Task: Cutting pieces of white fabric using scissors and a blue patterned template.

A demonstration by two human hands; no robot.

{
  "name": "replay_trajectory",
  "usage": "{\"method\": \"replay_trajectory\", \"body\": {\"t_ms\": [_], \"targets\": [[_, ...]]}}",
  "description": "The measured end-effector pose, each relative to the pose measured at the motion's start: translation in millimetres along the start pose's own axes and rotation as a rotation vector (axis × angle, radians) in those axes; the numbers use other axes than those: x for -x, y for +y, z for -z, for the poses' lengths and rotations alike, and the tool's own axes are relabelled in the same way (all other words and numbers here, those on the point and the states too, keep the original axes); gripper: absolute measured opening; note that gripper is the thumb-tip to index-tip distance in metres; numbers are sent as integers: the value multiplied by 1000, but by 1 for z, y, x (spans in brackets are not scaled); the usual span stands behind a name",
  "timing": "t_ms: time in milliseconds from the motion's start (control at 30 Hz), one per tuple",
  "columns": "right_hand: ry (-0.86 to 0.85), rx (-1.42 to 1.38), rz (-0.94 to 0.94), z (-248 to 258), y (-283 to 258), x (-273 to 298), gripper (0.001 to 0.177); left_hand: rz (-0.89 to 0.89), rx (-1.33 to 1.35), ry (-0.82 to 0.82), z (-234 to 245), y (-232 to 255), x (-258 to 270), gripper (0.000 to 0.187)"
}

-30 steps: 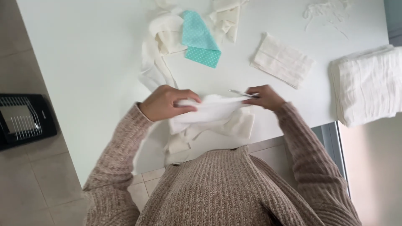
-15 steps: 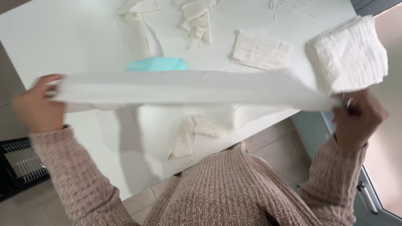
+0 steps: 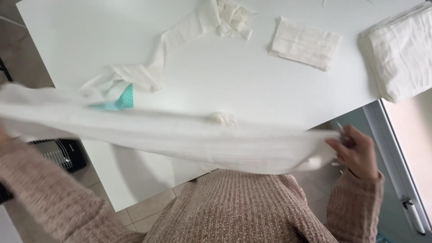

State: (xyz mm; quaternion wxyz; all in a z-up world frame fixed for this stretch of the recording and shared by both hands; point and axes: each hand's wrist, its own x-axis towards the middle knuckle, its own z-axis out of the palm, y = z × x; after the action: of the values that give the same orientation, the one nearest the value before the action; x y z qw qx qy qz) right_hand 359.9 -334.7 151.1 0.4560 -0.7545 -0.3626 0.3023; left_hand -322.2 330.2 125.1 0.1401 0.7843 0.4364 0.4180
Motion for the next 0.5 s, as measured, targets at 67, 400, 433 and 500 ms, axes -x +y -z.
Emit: {"method": "replay_trajectory", "body": {"t_ms": [67,400,433,500], "targets": [[41,27,-141,-17,2,-28,17,-24,-24,41,-62,10,-20,27],[377,475,25,-36,79,-164,21,103,-408,150,-209,35,-63,40],[535,591,191,-40,86,-172,21,171,-280,183,-220,44,-65,43],[614,632,183,-38,90,-163,24,339,-238,-4,-253,70,-32,60]]}}
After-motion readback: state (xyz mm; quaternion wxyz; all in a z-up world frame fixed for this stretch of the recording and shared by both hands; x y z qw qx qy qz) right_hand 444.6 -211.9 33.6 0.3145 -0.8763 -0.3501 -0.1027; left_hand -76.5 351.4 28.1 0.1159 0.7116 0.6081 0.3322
